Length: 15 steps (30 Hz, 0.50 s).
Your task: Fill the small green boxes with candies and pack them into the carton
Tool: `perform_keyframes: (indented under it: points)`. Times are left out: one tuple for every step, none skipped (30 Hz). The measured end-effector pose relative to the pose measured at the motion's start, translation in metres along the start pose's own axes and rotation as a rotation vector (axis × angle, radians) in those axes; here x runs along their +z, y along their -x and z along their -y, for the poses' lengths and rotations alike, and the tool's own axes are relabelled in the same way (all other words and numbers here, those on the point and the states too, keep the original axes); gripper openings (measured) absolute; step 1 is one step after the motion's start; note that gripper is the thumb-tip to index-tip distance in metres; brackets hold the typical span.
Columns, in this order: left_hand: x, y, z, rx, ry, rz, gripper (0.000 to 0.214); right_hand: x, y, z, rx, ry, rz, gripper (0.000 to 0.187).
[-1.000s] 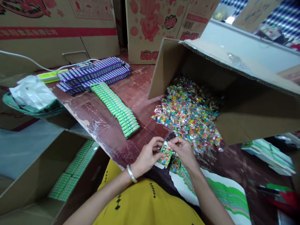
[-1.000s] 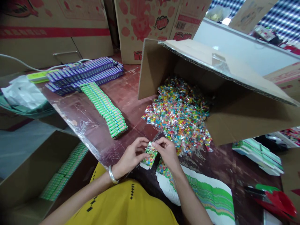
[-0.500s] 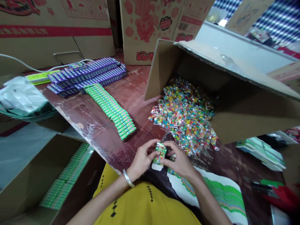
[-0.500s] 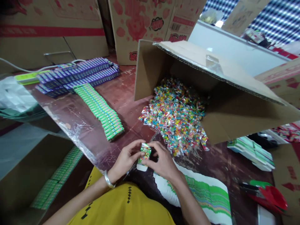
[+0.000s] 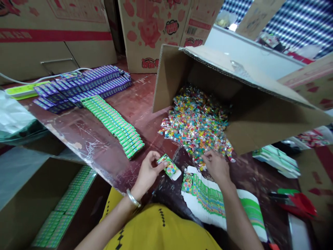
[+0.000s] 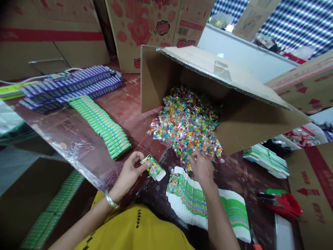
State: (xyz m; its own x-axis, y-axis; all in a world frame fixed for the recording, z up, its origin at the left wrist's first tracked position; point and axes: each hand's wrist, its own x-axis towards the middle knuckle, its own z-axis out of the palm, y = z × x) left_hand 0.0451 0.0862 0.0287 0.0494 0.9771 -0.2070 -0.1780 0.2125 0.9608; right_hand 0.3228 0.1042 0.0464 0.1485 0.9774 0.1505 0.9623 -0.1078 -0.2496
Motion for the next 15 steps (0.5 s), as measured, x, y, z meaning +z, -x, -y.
perform_keyframes:
  points:
    - [0.001,0.0,0.0,-0.046,0.053,0.016,0.034,0.003,0.0,-0.006,0.001,0.068,0.029,0.019]
    - [0.002,0.001,0.0,-0.093,0.111,0.032,0.039,0.006,0.0,-0.01,0.008,0.114,0.052,0.019]
    - [0.003,0.001,-0.001,-0.135,0.164,0.046,0.045,0.01,0.001,-0.013,0.018,0.138,0.063,0.021]
    - [0.003,0.003,-0.001,-0.169,0.205,0.061,0.05,0.012,0.003,-0.014,0.026,0.146,0.068,0.021]
    - [0.004,0.004,-0.002,-0.196,0.232,0.081,0.053,0.015,0.004,-0.014,0.027,0.138,0.077,0.02]
    - [0.004,0.004,-0.002,-0.215,0.243,0.107,0.052,0.016,0.004,-0.015,0.015,0.116,0.09,0.017]
    - [0.003,0.005,-0.002,-0.224,0.238,0.137,0.049,0.017,0.004,-0.016,-0.009,0.082,0.107,0.015]
    - [0.003,0.005,-0.001,-0.224,0.222,0.163,0.043,0.017,0.004,-0.018,-0.039,0.04,0.121,0.014]
    - [0.002,0.005,0.0,-0.215,0.199,0.179,0.037,0.016,0.003,-0.021,-0.074,-0.003,0.137,0.013]
    - [0.001,0.005,0.001,-0.204,0.173,0.187,0.032,0.015,0.002,-0.024,-0.111,-0.043,0.158,0.015]
    - [0.0,0.005,0.003,-0.193,0.149,0.187,0.028,0.014,0.001,-0.027,-0.148,-0.076,0.189,0.02]
    - [0.0,0.004,0.004,-0.188,0.132,0.183,0.027,0.013,0.0,-0.031,-0.179,-0.102,0.224,0.025]
    - [0.0,0.004,0.006,-0.189,0.124,0.18,0.028,0.012,0.0,-0.034,-0.202,-0.123,0.26,0.029]
    - [0.0,0.004,0.008,-0.193,0.123,0.18,0.03,0.011,0.0,-0.037,-0.22,-0.141,0.294,0.031]
    - [0.0,0.004,0.009,-0.196,0.125,0.181,0.033,0.01,0.0,-0.039,-0.234,-0.158,0.322,0.033]
